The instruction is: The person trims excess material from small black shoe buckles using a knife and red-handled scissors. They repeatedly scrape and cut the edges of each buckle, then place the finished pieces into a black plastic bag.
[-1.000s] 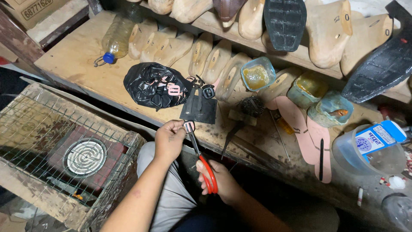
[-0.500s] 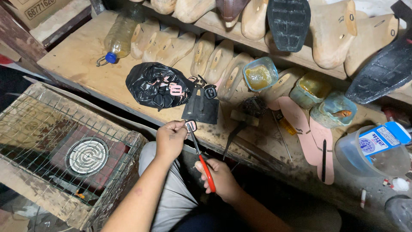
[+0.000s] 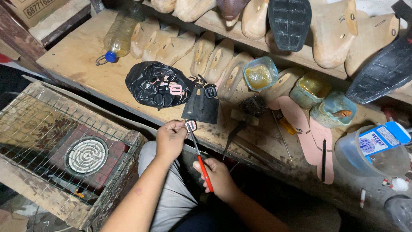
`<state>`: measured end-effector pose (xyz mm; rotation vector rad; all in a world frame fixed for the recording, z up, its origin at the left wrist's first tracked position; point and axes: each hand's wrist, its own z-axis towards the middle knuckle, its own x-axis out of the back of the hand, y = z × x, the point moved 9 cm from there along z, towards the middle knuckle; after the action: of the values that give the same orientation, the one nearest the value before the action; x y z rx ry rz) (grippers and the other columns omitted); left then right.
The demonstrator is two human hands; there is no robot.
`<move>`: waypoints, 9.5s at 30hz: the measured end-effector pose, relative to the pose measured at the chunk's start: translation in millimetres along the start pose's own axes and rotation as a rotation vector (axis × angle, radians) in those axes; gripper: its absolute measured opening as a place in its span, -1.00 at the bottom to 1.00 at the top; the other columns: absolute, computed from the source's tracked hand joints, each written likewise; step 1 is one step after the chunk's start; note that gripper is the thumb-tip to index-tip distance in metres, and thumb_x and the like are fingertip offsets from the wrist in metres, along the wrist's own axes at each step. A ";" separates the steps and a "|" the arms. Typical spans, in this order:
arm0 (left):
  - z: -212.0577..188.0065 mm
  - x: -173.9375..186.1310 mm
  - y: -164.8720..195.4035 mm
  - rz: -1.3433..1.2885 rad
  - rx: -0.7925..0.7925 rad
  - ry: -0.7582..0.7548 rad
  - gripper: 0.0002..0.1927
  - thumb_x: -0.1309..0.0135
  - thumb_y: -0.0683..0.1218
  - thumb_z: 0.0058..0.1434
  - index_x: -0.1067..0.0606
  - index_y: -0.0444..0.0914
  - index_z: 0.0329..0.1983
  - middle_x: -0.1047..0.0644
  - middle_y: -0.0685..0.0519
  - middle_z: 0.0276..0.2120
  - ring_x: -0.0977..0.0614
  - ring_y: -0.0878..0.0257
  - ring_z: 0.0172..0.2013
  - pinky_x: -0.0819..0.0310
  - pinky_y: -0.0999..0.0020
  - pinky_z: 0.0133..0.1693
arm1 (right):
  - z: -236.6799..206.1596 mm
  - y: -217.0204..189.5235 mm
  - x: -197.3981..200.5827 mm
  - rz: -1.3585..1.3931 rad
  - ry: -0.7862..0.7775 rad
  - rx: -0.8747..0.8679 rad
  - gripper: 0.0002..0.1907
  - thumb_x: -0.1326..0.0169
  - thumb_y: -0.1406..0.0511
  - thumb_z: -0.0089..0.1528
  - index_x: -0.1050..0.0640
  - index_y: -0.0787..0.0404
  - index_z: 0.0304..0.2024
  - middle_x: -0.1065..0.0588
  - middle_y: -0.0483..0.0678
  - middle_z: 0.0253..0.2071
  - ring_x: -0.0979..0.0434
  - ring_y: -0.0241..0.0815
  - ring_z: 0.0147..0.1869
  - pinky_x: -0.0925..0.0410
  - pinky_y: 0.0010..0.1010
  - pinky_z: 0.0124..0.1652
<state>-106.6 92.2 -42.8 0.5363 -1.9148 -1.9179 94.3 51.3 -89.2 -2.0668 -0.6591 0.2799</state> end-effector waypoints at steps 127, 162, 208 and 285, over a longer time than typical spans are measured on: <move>-2.8 20.1 -18.2 -0.461 0.208 0.087 -0.64 0.10 -0.33 0.21 -0.45 -0.24 0.07 -0.58 0.03 -0.20 -0.64 0.35 -0.25 -0.61 0.47 -0.21 | -4.1 16.2 -24.6 0.318 -0.334 0.007 -0.57 -0.06 -0.01 0.27 -0.45 0.17 -0.05 -0.40 -0.13 -0.38 -0.44 -0.33 -0.42 -0.40 -0.46 -0.46; -3.8 2.5 -12.6 -0.264 -0.028 0.087 -0.89 -0.04 -0.30 0.30 -0.47 -0.37 -0.12 -0.61 0.03 -0.28 -0.63 0.38 -0.31 -0.58 0.48 -0.22 | -1.7 3.2 -9.6 0.121 -0.151 -0.053 -0.55 -0.09 -0.08 0.24 -0.47 0.16 -0.27 -0.43 -0.16 -0.47 -0.41 -0.35 -0.52 -0.37 -0.47 -0.53; -9.5 1.5 8.9 -0.340 0.129 0.005 -0.71 0.12 -0.27 0.34 -0.47 -0.37 0.10 -0.62 -0.03 -0.20 -0.64 0.29 -0.35 -0.57 0.43 -0.28 | -19.1 -11.7 6.6 -0.025 -0.155 0.056 -0.59 -0.12 0.01 0.25 -0.48 0.19 -0.13 -0.38 -0.21 -0.49 -0.39 -0.40 -0.48 -0.36 -0.51 -0.48; -31.6 -7.1 78.6 -0.606 0.121 -0.128 -0.83 -0.06 -0.30 0.27 -0.55 -0.38 -0.10 -0.63 0.01 -0.32 -0.47 0.44 -0.47 -0.33 0.57 -0.41 | -63.5 -57.7 24.9 0.214 -0.528 0.387 -0.52 -0.01 0.07 0.34 -0.44 0.30 0.12 -0.41 -0.08 -0.22 -0.44 -0.29 -0.24 -0.38 -0.45 -0.29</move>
<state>-84.5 68.6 35.8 1.1661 -2.1266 -2.2351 122.8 45.1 -4.8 -1.6899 -0.6286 1.0188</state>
